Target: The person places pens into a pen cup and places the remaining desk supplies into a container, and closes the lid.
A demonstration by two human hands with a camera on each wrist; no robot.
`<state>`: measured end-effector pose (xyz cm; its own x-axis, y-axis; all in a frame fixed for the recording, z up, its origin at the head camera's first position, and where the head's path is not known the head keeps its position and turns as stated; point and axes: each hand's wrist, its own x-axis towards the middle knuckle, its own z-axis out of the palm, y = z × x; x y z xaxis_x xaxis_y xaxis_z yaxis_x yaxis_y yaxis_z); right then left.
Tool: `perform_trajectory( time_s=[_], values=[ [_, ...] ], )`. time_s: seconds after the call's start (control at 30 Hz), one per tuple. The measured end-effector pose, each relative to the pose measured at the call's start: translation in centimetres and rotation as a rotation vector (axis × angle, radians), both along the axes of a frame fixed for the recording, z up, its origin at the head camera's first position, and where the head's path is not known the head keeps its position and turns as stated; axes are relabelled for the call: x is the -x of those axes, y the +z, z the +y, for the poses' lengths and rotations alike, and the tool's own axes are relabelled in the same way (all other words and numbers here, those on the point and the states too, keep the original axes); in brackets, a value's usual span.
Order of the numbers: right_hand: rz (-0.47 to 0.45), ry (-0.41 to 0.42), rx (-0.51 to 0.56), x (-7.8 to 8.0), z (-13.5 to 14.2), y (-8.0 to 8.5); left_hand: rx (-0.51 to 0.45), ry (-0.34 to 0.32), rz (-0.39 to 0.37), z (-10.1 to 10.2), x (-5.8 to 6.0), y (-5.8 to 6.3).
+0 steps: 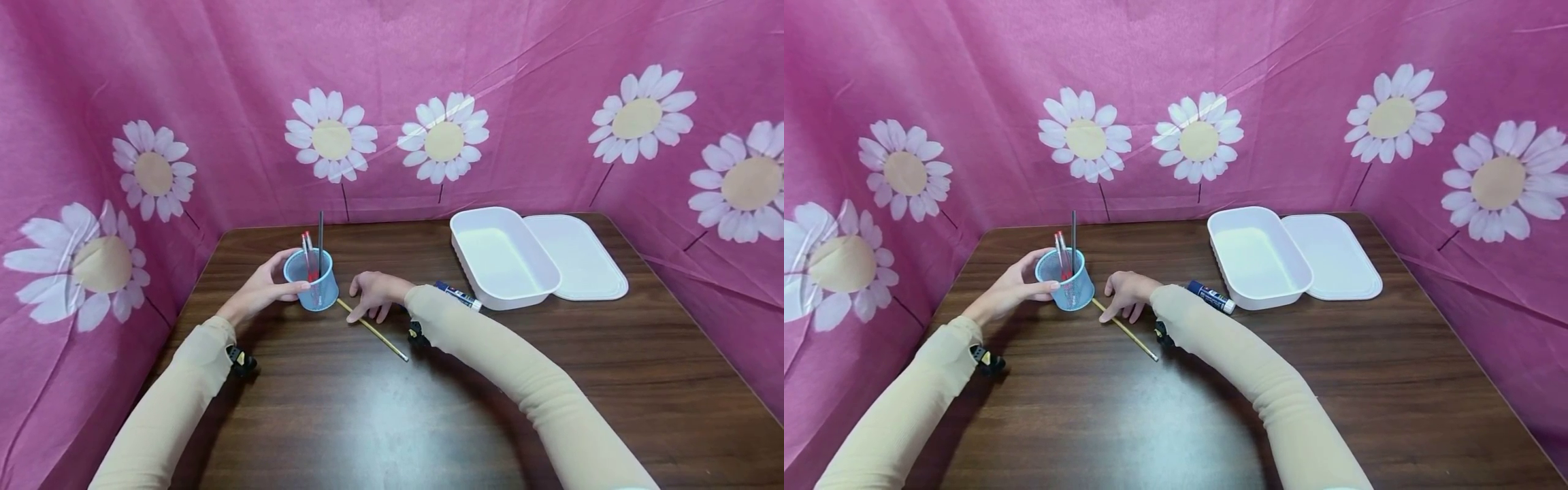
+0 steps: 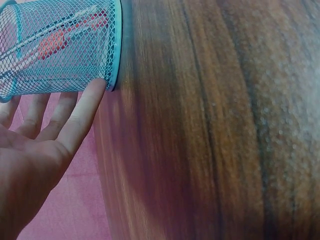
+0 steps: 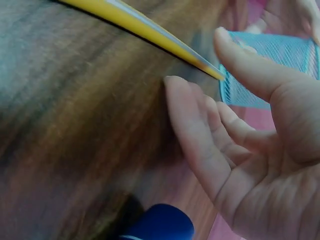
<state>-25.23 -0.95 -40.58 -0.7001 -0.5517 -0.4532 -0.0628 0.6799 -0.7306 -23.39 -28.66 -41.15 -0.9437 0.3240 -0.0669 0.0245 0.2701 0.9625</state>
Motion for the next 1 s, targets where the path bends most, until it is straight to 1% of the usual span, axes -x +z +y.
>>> perform_trajectory(
  time_s=[0.13,0.27,0.47,0.7,0.8,0.87,1.0],
  values=[
    [0.06,-0.034,-0.028,-0.43,-0.5,-0.27,0.002,0.001,-0.006,0.0,-0.02,0.07],
    [0.091,-0.051,-0.056,-0.51,-0.75,-0.28,0.002,-0.001,-0.005,0.03,0.01,0.1],
    [0.09,-0.051,-0.084,-0.44,-0.84,-0.13,0.001,-0.006,-0.005,0.01,0.02,0.07],
    [0.081,-0.041,-0.09,-0.41,-0.79,-0.26,-0.018,-0.009,-0.012,0.14,-0.05,0.19],
    [0.067,-0.02,-0.084,-0.33,-0.63,-0.12,-0.026,-0.005,-0.017,0.17,-0.02,0.16],
    [0.05,0.009,-0.074,-0.26,-0.43,0.06,-0.022,-0.004,-0.019,0.16,-0.01,0.11],
    [-0.027,0.09,-0.044,0.01,0.04,0.56,-0.006,-0.001,-0.016,0.08,0.01,0.03]
  ],
)
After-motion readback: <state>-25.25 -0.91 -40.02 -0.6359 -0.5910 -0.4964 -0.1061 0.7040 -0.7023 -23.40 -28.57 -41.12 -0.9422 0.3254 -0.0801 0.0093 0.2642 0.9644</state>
